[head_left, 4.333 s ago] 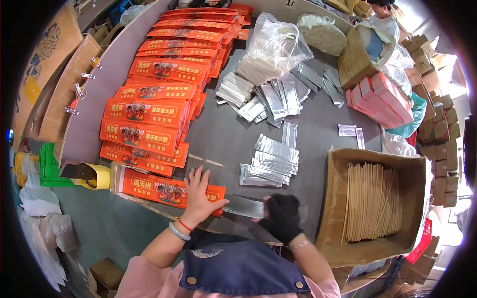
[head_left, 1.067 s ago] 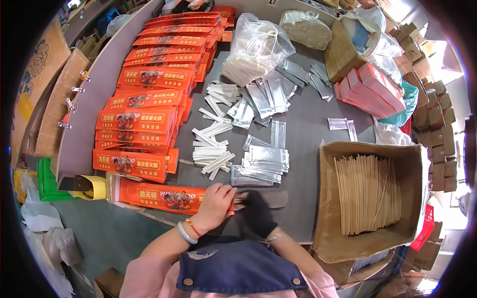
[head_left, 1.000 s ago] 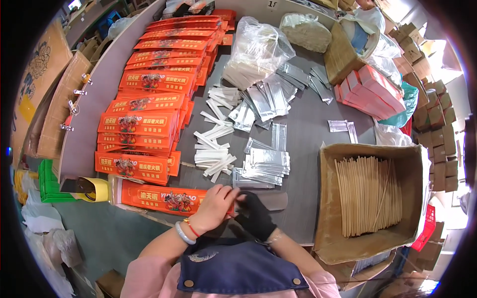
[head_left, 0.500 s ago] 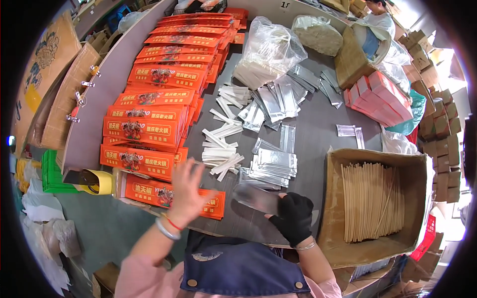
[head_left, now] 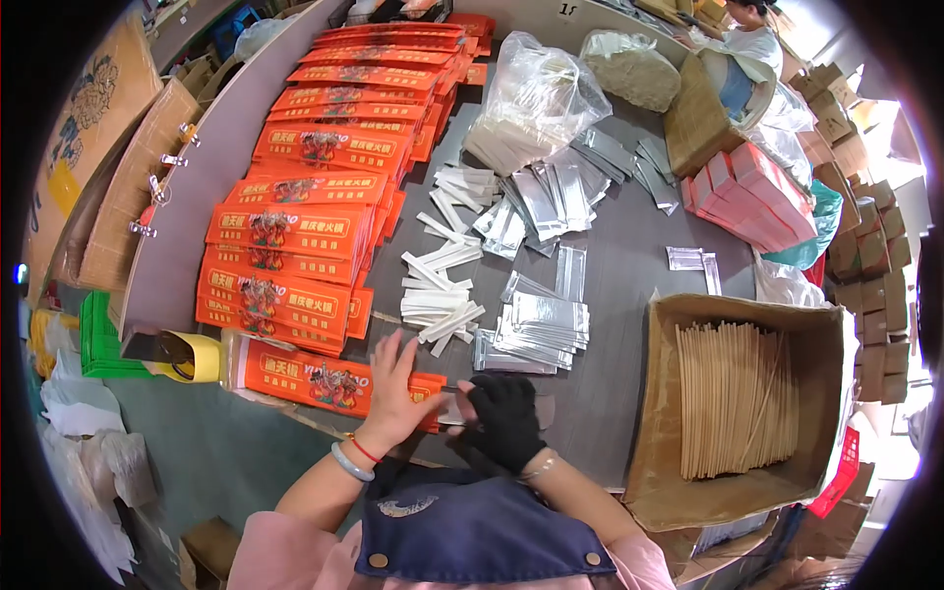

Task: Packaging disposable chopsticks and plastic spoons into plastic sleeves.

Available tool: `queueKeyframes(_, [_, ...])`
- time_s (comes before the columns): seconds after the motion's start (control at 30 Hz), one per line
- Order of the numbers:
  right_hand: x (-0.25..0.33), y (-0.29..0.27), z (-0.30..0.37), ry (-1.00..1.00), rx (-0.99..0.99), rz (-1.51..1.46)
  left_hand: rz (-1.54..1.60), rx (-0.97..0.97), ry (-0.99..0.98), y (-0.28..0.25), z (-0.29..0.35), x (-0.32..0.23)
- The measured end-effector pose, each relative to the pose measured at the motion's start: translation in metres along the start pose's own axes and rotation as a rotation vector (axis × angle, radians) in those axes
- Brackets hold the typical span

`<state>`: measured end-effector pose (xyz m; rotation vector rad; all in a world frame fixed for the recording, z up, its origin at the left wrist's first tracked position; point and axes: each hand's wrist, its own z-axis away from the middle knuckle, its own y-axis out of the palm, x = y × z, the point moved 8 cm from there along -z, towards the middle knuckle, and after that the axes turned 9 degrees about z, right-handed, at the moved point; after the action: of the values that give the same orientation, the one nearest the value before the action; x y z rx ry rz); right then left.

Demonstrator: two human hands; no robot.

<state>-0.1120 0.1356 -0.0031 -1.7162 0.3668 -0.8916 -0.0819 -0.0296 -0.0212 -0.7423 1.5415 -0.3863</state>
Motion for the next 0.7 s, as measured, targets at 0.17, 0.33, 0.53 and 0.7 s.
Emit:
queueKeyframes(0.17, [-0.117,-0.085,0.063,0.425,-0.276,0.163,0.009,-0.152,0.182,0.002,-0.060,-0.008])
queueKeyframes(0.33, [-0.246,-0.128,0.222,1.076,-0.281,0.608,-0.112,-0.080,0.228,0.007,-0.095,-0.021])
queueKeyframes(0.53, [-0.245,-0.112,0.213,1.139,0.001,0.787,0.114,0.042,0.359,0.079,-0.117,-0.074])
queueKeyframes(0.7, [-0.246,-0.103,0.219,1.214,0.012,0.729,-0.142,0.284,0.172,0.114,-0.139,-0.066])
